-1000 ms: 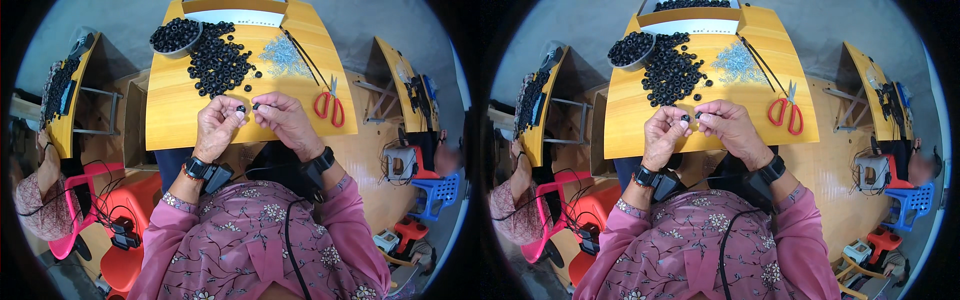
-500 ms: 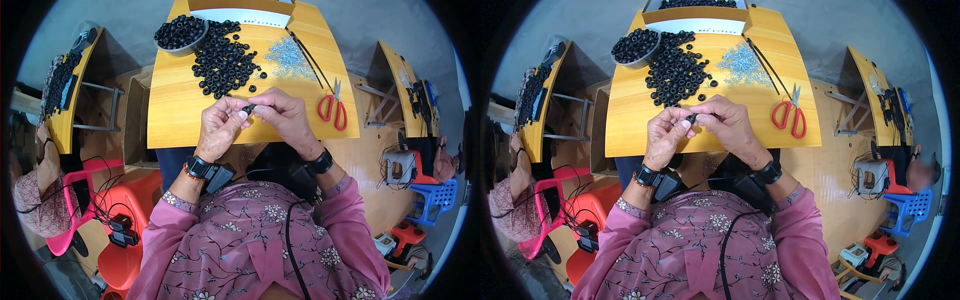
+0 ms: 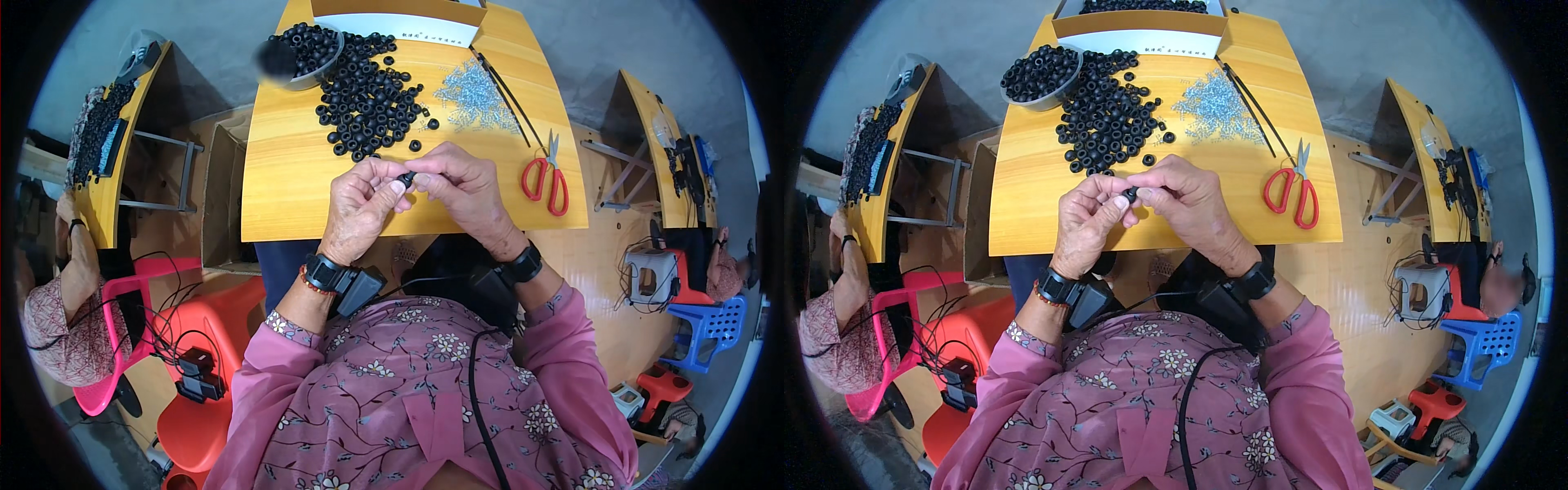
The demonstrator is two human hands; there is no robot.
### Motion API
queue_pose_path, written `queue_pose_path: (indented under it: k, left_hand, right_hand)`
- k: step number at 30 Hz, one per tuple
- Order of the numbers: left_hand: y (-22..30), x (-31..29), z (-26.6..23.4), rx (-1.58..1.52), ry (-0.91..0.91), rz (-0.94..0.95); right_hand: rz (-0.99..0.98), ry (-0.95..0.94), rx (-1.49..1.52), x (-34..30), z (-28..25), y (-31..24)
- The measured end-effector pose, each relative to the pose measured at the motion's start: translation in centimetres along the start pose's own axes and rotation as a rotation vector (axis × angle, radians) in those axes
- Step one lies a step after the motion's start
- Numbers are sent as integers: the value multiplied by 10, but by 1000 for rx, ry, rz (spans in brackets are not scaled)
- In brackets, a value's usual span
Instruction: Assembling small black plastic rings with blue connector pins.
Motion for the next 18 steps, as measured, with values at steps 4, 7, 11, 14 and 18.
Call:
queue_pose_path:
  k: [4,7,11,14,18]
  left_hand:
    - [2,0,0,-1,10,-7]
    - [2,0,0,-2,15,-12]
    - [3,0,0,-8,16,-22]
    - [2,1,-1,-28,15,-37]
    - [-3,2,-4,-49,13,-41]
  right_hand:
    - [-66,-7,-62,1,2,-8]
    - [-163,-44,-141,5,0,-14]
    - [-214,-105,-144,12,-2,-14]
    - [-229,-176,-154,16,-6,-11]
    - [-261,-162,-175,18,-4,-14]
Point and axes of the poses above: each hand's wrist, its own x-axis towards the middle knuckle, its own z-axis out of the palm, y = z × x, the point moved 2 cm from there along x, towards the middle knuckle, and after that the axes turned 14 degrees about y, right-handed, at the moved point
